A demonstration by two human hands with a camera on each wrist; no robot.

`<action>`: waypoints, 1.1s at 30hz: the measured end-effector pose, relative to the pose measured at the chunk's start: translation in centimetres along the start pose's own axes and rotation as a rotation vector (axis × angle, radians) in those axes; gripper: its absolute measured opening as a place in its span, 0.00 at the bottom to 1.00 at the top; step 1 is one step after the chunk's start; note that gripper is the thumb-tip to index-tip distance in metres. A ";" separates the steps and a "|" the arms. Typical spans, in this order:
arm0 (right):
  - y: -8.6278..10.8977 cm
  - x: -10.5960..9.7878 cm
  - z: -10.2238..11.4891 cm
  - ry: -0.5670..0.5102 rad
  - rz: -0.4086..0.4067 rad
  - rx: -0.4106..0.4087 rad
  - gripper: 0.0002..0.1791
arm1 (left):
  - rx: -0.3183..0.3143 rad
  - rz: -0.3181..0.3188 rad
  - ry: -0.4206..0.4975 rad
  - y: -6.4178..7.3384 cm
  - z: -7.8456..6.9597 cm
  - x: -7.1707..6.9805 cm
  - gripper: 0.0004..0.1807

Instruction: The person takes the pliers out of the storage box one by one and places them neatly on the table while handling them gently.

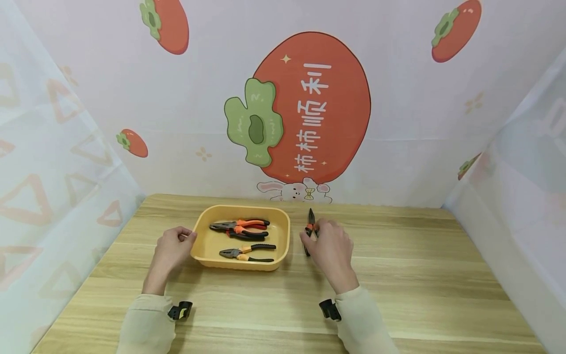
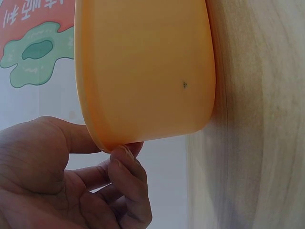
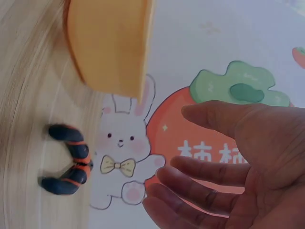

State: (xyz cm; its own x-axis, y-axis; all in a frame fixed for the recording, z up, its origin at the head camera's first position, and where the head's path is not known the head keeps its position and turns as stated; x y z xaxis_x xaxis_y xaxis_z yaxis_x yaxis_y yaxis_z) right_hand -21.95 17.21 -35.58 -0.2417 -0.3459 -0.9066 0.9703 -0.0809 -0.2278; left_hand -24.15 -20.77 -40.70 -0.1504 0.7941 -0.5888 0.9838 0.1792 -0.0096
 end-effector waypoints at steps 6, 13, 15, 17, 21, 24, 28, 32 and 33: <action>0.7 -0.5 1.4 -0.039 0.017 -0.039 0.16 | 0.001 -0.004 0.002 0.0 0.1 0.0 0.15; 1.3 -0.2 3.2 -0.040 0.076 -0.112 0.19 | -0.001 0.001 0.002 0.0 0.1 0.0 0.15; 1.3 -0.1 3.6 -0.041 0.088 -0.140 0.20 | -0.006 0.003 0.002 0.0 0.1 0.0 0.15; 1.4 -0.1 4.0 -0.036 0.095 -0.163 0.21 | -0.009 0.004 0.001 0.0 0.1 0.1 0.15; 1.3 0.0 4.9 -0.013 0.096 -0.201 0.23 | -0.010 0.000 -0.001 0.0 0.1 0.0 0.15; 1.1 0.0 5.7 0.004 0.089 -0.234 0.23 | -0.012 0.000 -0.001 0.0 0.1 0.0 0.15; 0.9 0.3 6.6 0.017 0.091 -0.280 0.23 | -0.013 0.000 0.002 0.0 0.1 0.0 0.15; 0.7 0.9 7.5 0.019 0.124 -0.320 0.23 | -0.015 -0.002 0.002 0.0 0.1 0.0 0.14; 0.7 1.1 7.7 0.020 0.133 -0.329 0.23 | -0.015 -0.002 0.001 0.0 0.1 0.0 0.14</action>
State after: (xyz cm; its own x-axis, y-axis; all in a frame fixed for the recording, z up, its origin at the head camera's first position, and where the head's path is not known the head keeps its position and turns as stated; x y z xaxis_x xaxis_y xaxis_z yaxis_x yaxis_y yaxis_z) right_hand -21.53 9.61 -34.00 -0.1162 -0.3142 -0.9422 0.9404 0.2704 -0.2061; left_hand -24.12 -20.80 -40.78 -0.1520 0.7947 -0.5877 0.9819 0.1894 0.0020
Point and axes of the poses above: each hand's wrist, its own y-axis away from the middle knuckle, its own x-axis out of the palm, z = x × y, the point moved 8 cm from there along -y, towards the middle knuckle, and after that the axes turned 8 degrees about y, right-handed, at the moved point
